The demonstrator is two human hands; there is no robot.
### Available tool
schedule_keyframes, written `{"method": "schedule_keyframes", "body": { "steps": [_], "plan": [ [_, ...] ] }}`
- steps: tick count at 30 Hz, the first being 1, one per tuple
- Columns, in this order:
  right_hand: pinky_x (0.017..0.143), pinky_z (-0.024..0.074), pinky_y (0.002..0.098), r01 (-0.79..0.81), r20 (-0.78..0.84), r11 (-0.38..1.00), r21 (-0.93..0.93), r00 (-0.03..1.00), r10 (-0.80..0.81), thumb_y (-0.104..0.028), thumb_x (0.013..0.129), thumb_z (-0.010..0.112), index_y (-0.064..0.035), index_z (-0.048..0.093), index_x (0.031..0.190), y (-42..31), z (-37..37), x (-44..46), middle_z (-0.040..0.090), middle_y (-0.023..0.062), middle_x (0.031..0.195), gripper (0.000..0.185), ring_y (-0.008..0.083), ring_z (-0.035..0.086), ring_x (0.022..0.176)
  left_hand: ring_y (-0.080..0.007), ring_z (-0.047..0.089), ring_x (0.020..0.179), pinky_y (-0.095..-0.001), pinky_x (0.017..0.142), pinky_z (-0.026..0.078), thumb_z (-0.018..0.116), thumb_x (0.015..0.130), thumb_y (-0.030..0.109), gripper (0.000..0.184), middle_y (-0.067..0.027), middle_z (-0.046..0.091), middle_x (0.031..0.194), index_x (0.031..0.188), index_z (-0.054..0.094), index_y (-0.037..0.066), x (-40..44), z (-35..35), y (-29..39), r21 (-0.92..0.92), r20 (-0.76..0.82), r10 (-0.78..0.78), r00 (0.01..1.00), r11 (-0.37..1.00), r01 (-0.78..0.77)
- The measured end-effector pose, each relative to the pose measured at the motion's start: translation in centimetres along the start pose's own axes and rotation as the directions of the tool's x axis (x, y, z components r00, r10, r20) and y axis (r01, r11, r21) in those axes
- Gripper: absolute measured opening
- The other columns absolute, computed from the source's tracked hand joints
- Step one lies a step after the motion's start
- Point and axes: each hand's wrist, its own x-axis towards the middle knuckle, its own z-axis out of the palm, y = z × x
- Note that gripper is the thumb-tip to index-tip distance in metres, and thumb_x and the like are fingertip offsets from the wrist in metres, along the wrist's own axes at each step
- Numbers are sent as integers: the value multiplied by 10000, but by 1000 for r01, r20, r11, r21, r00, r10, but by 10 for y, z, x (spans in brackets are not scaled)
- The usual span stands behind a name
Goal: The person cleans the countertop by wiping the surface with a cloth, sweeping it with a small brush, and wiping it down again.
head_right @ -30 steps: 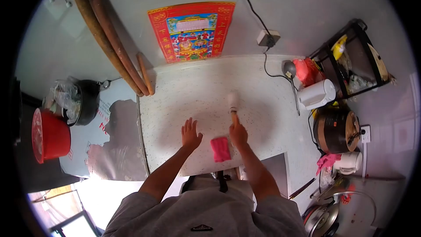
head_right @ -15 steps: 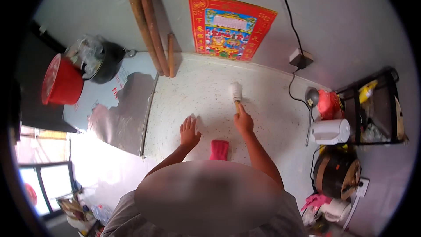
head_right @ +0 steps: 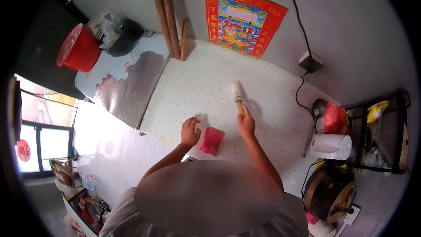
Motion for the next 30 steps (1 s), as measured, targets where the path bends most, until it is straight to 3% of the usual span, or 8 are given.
{"method": "schedule_keyframes", "body": {
  "steps": [4,7,14,20,25,26,28,30],
  "plan": [
    [797,545,435,46,-39,998,-52,998,-49,-231,909,554,-153,488,1438,4,11,-13,695,192,1132,539,370,695,936,-351,511,1186,-469,1017,399,630,761,70,359,-135,569,1235,1116,586,85,-16,-3,-8,7,32,-54,998,999,53],
    [764,547,442,-56,117,989,-134,991,72,-226,905,556,-169,464,1456,-16,24,-29,705,188,1091,561,366,696,894,-350,501,1206,-468,1031,391,631,763,81,366,-136,560,1254,1126,584,85,-24,-8,-18,28,21,-92,996,995,91],
    [711,541,473,143,105,962,-233,987,-121,-219,906,563,-179,453,1458,-35,66,-33,702,195,976,564,380,682,832,-344,493,1220,-476,1056,369,627,763,87,366,-134,555,1261,1126,578,87,-35,-26,-49,43,-7,-147,989,988,148],
    [674,535,482,193,250,908,-373,963,-102,-217,877,585,-194,465,1446,-74,92,-31,684,177,894,582,366,671,776,-341,489,1225,-504,1104,314,612,757,70,402,-135,553,1253,1155,553,83,-47,-39,-68,89,-43,-179,983,979,183],
    [625,528,501,425,540,870,-251,807,-239,-240,863,614,-261,433,1445,-101,143,-73,680,180,885,609,381,667,723,-368,432,1301,-543,1130,257,589,816,114,532,-175,484,1380,1330,465,55,-49,-61,-61,16,-170,-216,962,975,221],
    [634,530,455,439,674,883,-165,704,-224,-198,889,616,-169,491,1423,-117,148,-79,704,140,876,549,324,680,714,-375,417,1319,-551,1135,243,582,833,130,556,-184,464,1410,1365,442,49,-48,-63,-58,5,-217,-223,950,973,229],
    [609,530,407,376,575,850,369,626,-526,-193,903,591,-119,511,1406,-79,194,-90,686,91,818,514,250,665,673,-384,393,1342,-557,1147,211,563,862,166,562,-199,431,1444,1392,420,41,-46,-74,-53,9,-276,-220,936,973,231],
    [577,492,296,-324,821,892,315,565,-85,-184,938,549,-39,554,1369,-98,166,-91,648,0,794,456,107,589,629,-393,376,1356,-561,1161,172,530,899,205,544,-214,412,1460,1404,412,41,-50,-78,-55,18,-317,-220,923,971,237]
  ]
}}
